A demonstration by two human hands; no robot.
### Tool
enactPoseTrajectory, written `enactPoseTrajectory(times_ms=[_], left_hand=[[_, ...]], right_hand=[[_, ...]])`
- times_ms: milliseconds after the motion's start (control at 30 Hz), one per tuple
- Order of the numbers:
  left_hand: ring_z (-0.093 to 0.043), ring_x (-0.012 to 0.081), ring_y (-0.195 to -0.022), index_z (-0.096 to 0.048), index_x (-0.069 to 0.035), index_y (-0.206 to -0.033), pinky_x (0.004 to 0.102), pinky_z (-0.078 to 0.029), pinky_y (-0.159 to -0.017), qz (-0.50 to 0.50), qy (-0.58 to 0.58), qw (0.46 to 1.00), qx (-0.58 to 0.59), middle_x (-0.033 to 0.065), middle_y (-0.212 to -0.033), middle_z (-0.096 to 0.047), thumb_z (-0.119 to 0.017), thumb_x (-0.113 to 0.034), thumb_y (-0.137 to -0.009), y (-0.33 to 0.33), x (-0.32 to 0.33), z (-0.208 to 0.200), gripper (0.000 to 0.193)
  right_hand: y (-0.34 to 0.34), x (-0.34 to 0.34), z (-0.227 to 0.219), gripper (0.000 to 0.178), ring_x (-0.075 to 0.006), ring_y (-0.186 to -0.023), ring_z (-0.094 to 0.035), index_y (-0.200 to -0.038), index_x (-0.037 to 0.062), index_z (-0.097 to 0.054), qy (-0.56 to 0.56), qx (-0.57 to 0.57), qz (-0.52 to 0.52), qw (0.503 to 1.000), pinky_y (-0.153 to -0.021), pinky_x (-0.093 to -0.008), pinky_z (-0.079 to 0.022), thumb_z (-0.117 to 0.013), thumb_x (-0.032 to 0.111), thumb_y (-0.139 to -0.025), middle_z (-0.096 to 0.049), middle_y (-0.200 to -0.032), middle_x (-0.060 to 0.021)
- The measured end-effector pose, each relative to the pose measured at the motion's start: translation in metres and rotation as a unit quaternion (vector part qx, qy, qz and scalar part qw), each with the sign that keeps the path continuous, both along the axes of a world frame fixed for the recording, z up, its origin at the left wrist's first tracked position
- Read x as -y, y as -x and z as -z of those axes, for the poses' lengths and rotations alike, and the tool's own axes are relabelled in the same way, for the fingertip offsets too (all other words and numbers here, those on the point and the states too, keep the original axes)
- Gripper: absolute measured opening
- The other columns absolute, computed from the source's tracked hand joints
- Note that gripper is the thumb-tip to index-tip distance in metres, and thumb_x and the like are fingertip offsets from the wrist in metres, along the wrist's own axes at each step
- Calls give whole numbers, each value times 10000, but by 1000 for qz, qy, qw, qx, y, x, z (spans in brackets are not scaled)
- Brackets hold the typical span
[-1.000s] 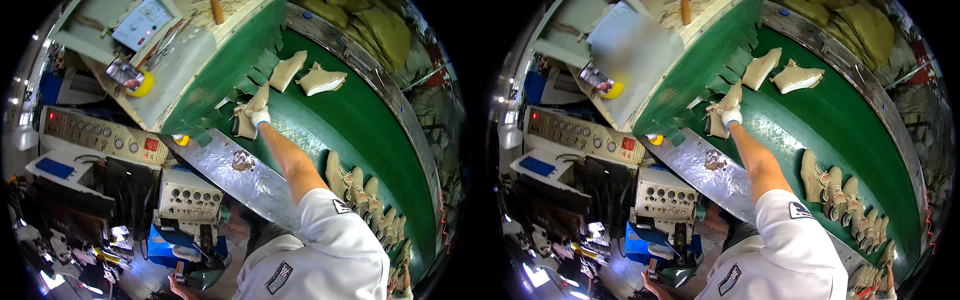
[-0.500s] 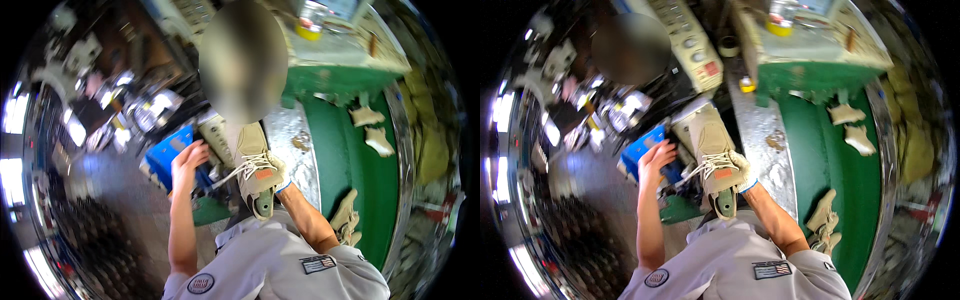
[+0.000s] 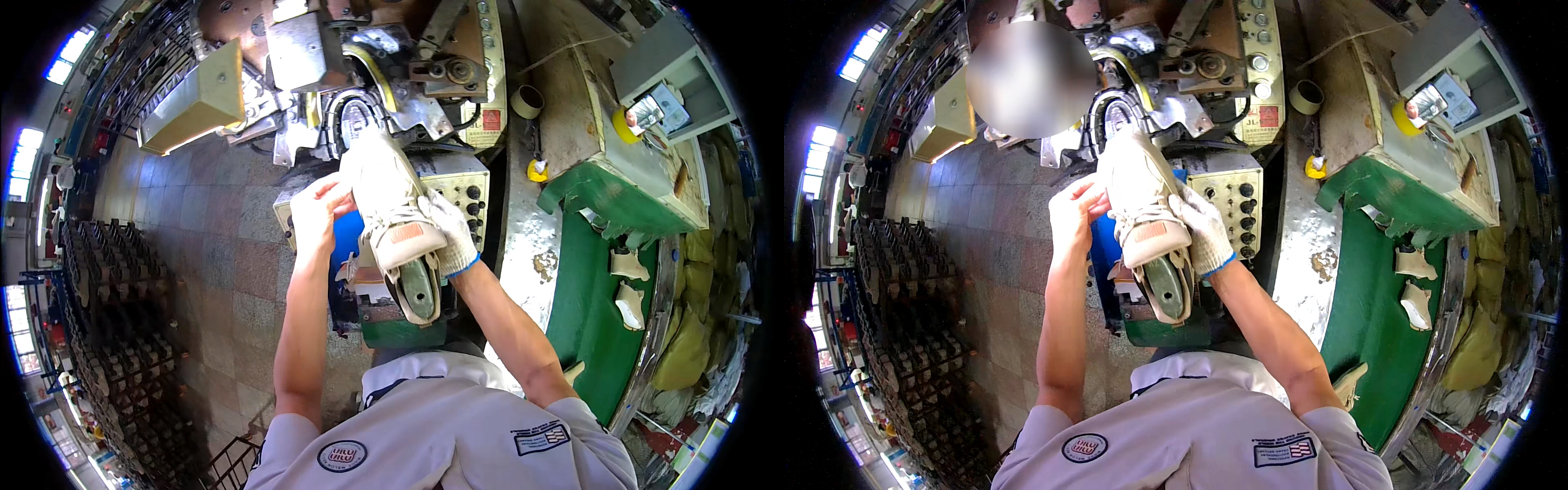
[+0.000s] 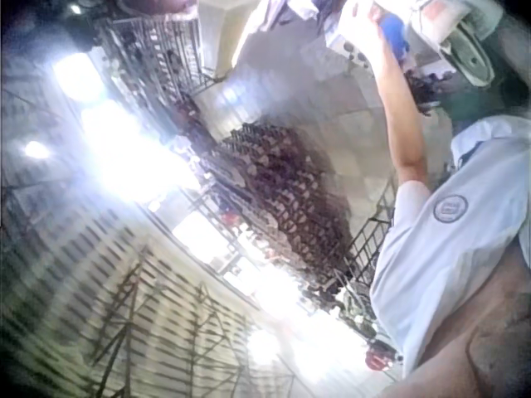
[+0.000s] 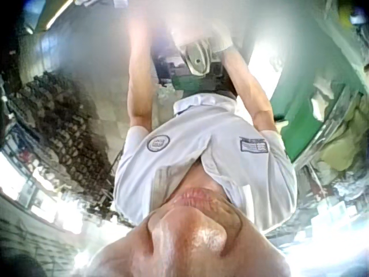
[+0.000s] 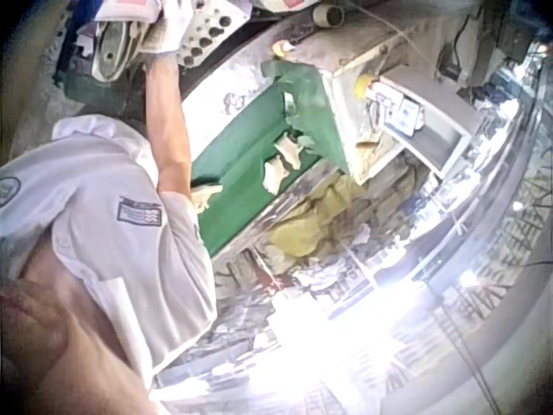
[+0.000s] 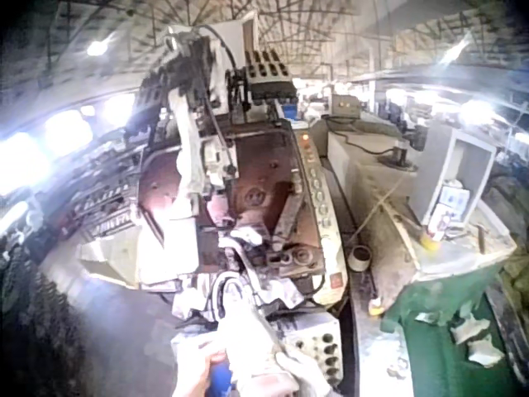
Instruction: The person places a shoe upper onto a shaping machine, activates the machine using control buttons, and then moves the shaped shoe to a conveyor belt.
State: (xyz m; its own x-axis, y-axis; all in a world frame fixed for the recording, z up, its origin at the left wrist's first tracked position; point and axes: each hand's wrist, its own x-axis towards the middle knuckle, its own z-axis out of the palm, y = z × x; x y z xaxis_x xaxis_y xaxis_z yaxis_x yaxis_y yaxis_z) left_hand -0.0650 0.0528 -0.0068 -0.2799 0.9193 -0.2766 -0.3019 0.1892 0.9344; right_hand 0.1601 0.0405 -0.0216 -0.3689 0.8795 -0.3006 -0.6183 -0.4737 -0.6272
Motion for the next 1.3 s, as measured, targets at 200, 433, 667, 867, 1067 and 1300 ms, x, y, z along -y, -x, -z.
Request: enactPoseTrajectory(times_ms=[200,433,667,867,1067,1300], left_hand=[[-711,234,-993,-633,79,-1261,317,-597,-869,-59,-78,995,28,188,-1157,-704,-686,103,-797,23,-34,-2,468],[-613,291,-1244,-475,153,-1385,333,-535,-999,-83,-133,980,125,261,-1358,-598,-574,140,-793,24,-46,49,601],[-675,222,-1098,-587,107,-1304,293,-549,-920,-111,-41,980,160,193,-1230,-678,-677,-15,-895,5,-31,50,437],[-709,189,-982,-663,42,-1229,334,-562,-884,-39,31,976,213,120,-1138,-724,-545,-347,-1047,-10,-2,30,445],[-710,176,-966,-664,43,-1223,316,-555,-868,9,4,981,191,120,-1129,-726,-501,-403,-1065,-9,-3,60,501],[-714,159,-882,-701,48,-1159,300,-562,-808,17,7,993,115,109,-1058,-740,-459,-448,-1080,-7,-10,73,557]], right_hand=[[41,-53,3,555,-188,-1120,-643,-1424,-6,-539,-66,0,44,997,-946,-317,-522,-693,240,-951,-650,-1297,-105],[72,-70,32,434,-183,-1070,-659,-1355,-1,-595,-34,-39,91,995,-929,-314,-534,-682,147,-957,-683,-1219,-100],[68,-72,37,366,-168,-1033,-659,-1281,-13,-636,-24,1,104,994,-907,-311,-535,-683,144,-954,-692,-1178,-102],[80,-72,33,295,-157,-990,-668,-1218,-7,-642,-38,-12,126,991,-873,-295,-541,-650,173,-984,-694,-1116,-83],[79,-69,49,289,-163,-899,-676,-1129,-44,-698,-6,21,143,989,-822,-300,-552,-711,186,-954,-721,-1036,-95],[82,-68,56,330,-161,-892,-674,-1133,-62,-705,13,36,160,986,-804,-296,-552,-739,204,-942,-723,-1050,-105]])
